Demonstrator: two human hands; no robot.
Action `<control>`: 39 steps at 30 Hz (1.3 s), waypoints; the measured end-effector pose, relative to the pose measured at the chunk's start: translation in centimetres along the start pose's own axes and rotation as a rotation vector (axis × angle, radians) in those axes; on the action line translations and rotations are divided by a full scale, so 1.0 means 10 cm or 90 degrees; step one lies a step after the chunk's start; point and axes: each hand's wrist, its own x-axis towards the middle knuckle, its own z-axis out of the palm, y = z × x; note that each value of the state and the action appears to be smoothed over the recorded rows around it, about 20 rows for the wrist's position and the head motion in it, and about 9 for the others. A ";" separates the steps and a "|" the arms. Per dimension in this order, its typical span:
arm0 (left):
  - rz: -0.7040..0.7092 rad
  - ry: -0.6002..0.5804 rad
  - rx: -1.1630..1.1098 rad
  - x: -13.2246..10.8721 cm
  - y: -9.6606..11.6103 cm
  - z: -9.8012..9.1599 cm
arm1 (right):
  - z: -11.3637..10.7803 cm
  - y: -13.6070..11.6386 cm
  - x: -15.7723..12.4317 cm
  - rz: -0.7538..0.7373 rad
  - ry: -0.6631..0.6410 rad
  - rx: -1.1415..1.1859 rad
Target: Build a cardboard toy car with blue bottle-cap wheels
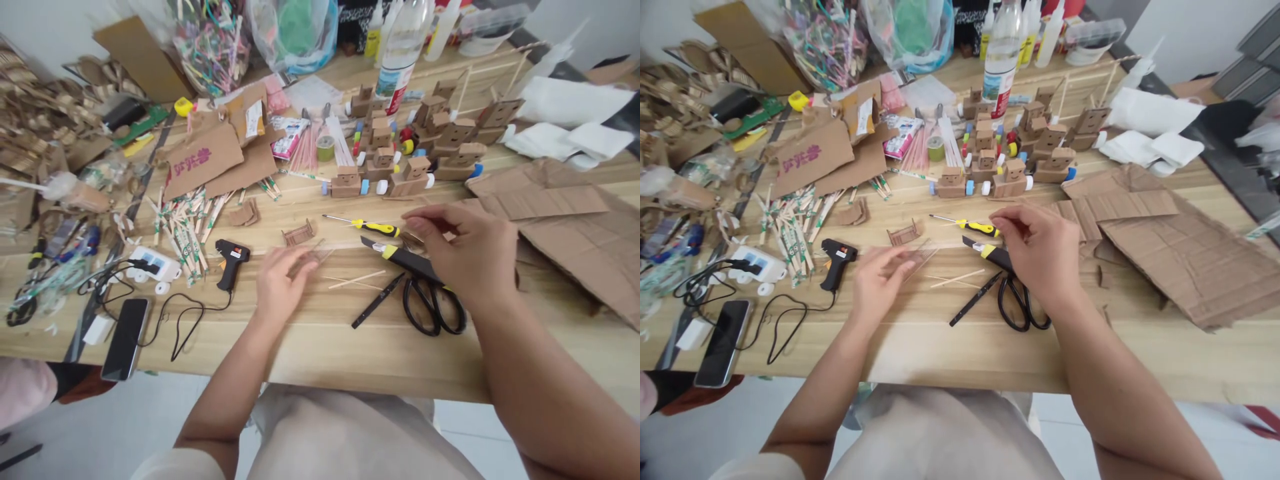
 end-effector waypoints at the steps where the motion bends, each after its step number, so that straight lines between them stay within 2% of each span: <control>1: 0.000 0.040 0.033 0.05 -0.07 -0.03 | 0.02 -0.02 0.00 0.010 -0.025 0.028; 2: -0.009 0.073 0.062 0.10 -0.16 -0.06 | 0.04 -0.03 -0.01 0.023 -0.042 0.057; 4: -0.034 0.092 0.101 0.21 -0.34 -0.10 | 0.10 -0.03 -0.02 0.052 -0.062 0.106; 7: -0.053 0.053 0.101 0.33 -0.53 -0.10 | 0.19 0.03 -0.05 0.077 -0.069 0.158; 9: -0.071 0.030 0.084 0.36 -0.57 -0.08 | 0.22 0.07 -0.06 0.092 -0.065 0.192; 12: -0.113 0.026 0.013 0.36 -0.53 -0.06 | 0.23 0.06 -0.04 0.123 -0.079 0.238; 16: -0.187 0.012 -0.209 0.31 -0.42 -0.09 | 0.17 -0.02 -0.01 0.141 -0.101 0.287; 18: -0.200 0.005 -0.311 0.29 -0.36 -0.10 | 0.12 -0.07 -0.02 0.132 -0.094 0.303; 21: -0.198 0.013 -0.384 0.26 -0.29 -0.08 | 0.07 -0.14 -0.07 0.104 -0.059 0.283; 29: -0.195 0.006 -0.406 0.22 -0.20 -0.05 | 0.03 -0.27 -0.14 -0.026 0.048 0.107; 36: -0.179 -0.002 -0.380 0.21 -0.19 -0.06 | -0.02 -0.32 -0.11 -0.058 0.040 0.066; 39: -0.170 -0.006 -0.356 0.21 -0.20 -0.08 | -0.03 -0.33 -0.12 -0.110 0.043 0.041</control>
